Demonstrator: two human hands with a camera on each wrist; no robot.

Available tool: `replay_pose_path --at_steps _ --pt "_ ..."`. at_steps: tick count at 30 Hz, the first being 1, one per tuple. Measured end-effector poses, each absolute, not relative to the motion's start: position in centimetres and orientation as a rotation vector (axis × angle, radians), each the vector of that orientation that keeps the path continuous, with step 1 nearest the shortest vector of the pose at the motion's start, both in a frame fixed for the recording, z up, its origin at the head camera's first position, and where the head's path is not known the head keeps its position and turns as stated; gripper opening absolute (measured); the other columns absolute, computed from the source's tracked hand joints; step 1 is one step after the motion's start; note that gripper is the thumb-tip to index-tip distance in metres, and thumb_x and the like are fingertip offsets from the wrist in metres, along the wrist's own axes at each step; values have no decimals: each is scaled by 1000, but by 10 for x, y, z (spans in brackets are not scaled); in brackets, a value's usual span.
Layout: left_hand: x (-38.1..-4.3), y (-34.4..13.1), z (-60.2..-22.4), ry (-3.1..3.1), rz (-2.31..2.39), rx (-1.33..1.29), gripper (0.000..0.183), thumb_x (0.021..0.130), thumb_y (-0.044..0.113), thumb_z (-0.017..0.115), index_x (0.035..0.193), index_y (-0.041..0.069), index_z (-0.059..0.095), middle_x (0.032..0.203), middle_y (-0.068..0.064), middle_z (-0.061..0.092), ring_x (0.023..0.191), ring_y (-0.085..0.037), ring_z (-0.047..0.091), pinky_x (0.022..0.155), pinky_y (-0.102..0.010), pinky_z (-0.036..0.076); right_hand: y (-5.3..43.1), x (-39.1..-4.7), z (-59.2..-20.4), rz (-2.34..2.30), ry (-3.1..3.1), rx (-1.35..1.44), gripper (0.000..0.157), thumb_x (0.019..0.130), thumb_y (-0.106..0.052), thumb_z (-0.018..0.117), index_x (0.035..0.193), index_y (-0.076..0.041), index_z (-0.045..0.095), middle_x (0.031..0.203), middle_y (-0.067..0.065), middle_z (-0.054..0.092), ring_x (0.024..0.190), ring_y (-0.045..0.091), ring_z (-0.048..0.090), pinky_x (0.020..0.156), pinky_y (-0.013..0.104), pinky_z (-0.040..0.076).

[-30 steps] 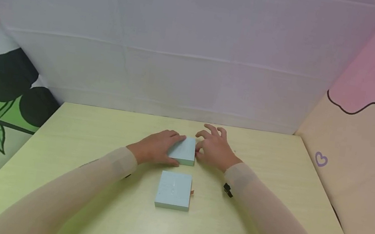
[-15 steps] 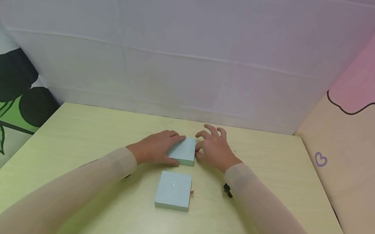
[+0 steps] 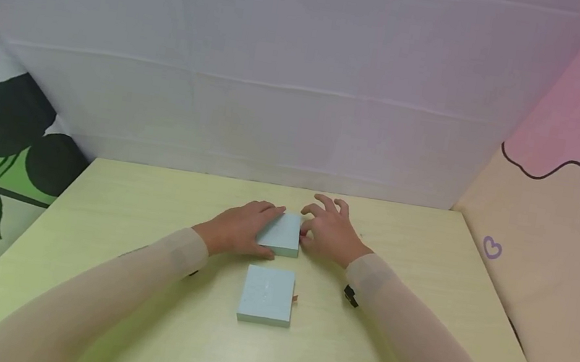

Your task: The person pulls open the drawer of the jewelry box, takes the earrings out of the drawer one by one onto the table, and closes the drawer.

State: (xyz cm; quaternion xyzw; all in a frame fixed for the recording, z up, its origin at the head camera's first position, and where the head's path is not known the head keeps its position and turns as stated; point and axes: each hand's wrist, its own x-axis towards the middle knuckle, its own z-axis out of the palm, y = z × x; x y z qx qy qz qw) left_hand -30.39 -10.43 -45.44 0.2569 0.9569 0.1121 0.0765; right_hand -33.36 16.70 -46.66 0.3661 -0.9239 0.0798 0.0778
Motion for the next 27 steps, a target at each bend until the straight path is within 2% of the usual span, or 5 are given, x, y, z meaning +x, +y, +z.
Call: replay_pose_path --at_steps 5,9,18,27 --pt "-304 -110 -453 2863 377 754 116 98 66 92 186 16 36 187 -12 45 173 -34 48 134 -56 55 169 -332 -468 229 -2776 1094 6 105 -27 89 104 -26 95 153 6 79 172 50 46 132 81 34" --pt "-303 -116 -445 2875 415 718 117 96 71 91 187 21 36 192 -9 40 179 -34 40 137 -60 51 173 -330 -465 215 -2783 1089 7 105 -30 89 108 -27 95 153 6 78 172 50 46 132 82 35" --pt "-287 -127 -434 2826 500 702 115 98 76 85 188 24 35 193 -7 38 182 -34 36 140 -64 46 193 -324 -457 198 -2820 1045 13 103 -31 91 114 -25 92 155 6 77 173 50 45 132 82 34" --pt "-262 -130 -435 2793 580 724 111 96 75 88 186 32 39 191 0 40 179 -32 41 139 -63 47 202 -305 -450 250 -2825 1063 17 103 -32 93 119 -26 91 157 7 76 174 48 43 133 81 31"
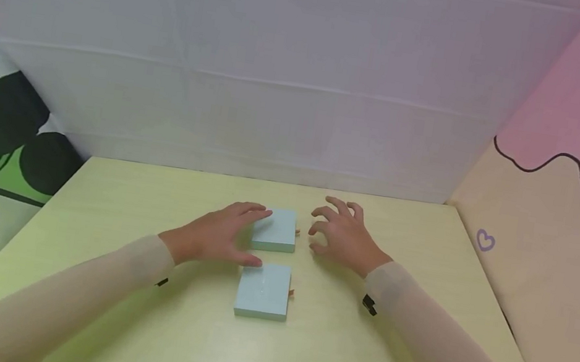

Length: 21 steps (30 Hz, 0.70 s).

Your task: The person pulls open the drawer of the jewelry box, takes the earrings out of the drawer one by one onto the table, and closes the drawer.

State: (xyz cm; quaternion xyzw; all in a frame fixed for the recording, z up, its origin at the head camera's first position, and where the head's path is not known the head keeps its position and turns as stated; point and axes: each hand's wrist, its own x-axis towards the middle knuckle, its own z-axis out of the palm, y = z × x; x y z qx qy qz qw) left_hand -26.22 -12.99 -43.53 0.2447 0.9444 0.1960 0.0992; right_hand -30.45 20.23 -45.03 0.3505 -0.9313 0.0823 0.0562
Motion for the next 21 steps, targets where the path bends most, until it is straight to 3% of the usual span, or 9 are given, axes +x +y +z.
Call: replay_pose_path --at_steps 12,21 --pt "-231 -131 -434 2783 533 911 110 94 74 91 182 24 48 189 -3 46 177 -33 46 141 -59 47 200 -269 -446 265 -2796 1162 23 100 -34 95 122 -29 90 161 1 72 175 46 43 132 80 33" --pt "-211 -126 -447 2799 403 1152 116 89 76 94 180 19 49 181 -4 55 168 -28 56 134 -51 56 198 -246 -447 273 -2775 1263 26 98 -34 96 123 -31 89 163 -2 70 173 46 44 128 80 37"
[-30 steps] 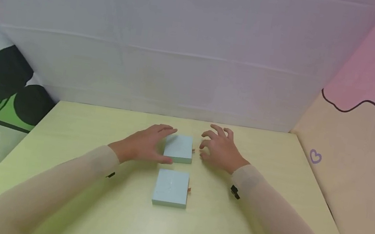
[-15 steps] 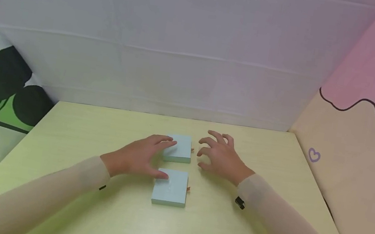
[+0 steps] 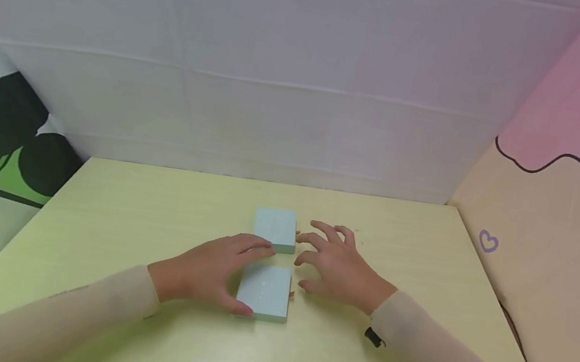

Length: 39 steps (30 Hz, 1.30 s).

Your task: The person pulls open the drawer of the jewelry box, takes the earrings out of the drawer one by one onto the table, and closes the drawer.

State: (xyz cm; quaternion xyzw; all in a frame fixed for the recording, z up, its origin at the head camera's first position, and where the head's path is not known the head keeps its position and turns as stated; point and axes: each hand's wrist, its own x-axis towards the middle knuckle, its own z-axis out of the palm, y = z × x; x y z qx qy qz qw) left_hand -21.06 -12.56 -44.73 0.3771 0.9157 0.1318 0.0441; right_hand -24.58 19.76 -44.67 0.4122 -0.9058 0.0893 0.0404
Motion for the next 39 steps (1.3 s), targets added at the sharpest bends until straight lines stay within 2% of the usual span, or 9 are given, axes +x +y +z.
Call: replay_pose_path --at_steps 8,13,18,28,39 --pt "-199 -118 -457 2772 261 1212 108 95 75 87 178 15 51 174 -3 61 160 -23 63 131 -45 58 193 -234 -448 312 -2790 1326 24 98 -39 97 118 -28 90 163 -1 70 173 46 44 128 79 37" --pt "-197 -116 -459 2773 249 1174 103 98 68 89 177 13 52 169 -3 66 156 -23 66 132 -43 57 190 -233 -453 325 -2768 1350 15 98 -38 97 108 -31 90 159 -1 73 171 45 47 127 78 39" --pt "-198 -113 -460 2774 211 1140 104 99 69 88 178 13 51 169 -3 66 156 -24 66 134 -44 56 187 -232 -456 320 -2750 1384 6 99 -33 96 102 -34 90 158 -1 74 169 46 49 125 79 41" --pt "-197 -110 -457 2782 204 1140 101 99 65 90 176 11 54 164 -4 68 152 -24 68 130 -43 59 186 -229 -458 332 -2736 1406 8 100 -29 94 96 -35 91 155 0 75 170 47 49 124 80 42" --pt "-196 -107 -455 2786 151 1158 101 100 66 89 176 10 54 163 -4 68 151 -24 68 130 -43 58 186 -226 -458 323 -2722 1408 10 101 -23 94 95 -31 93 154 1 76 170 46 50 124 80 42"
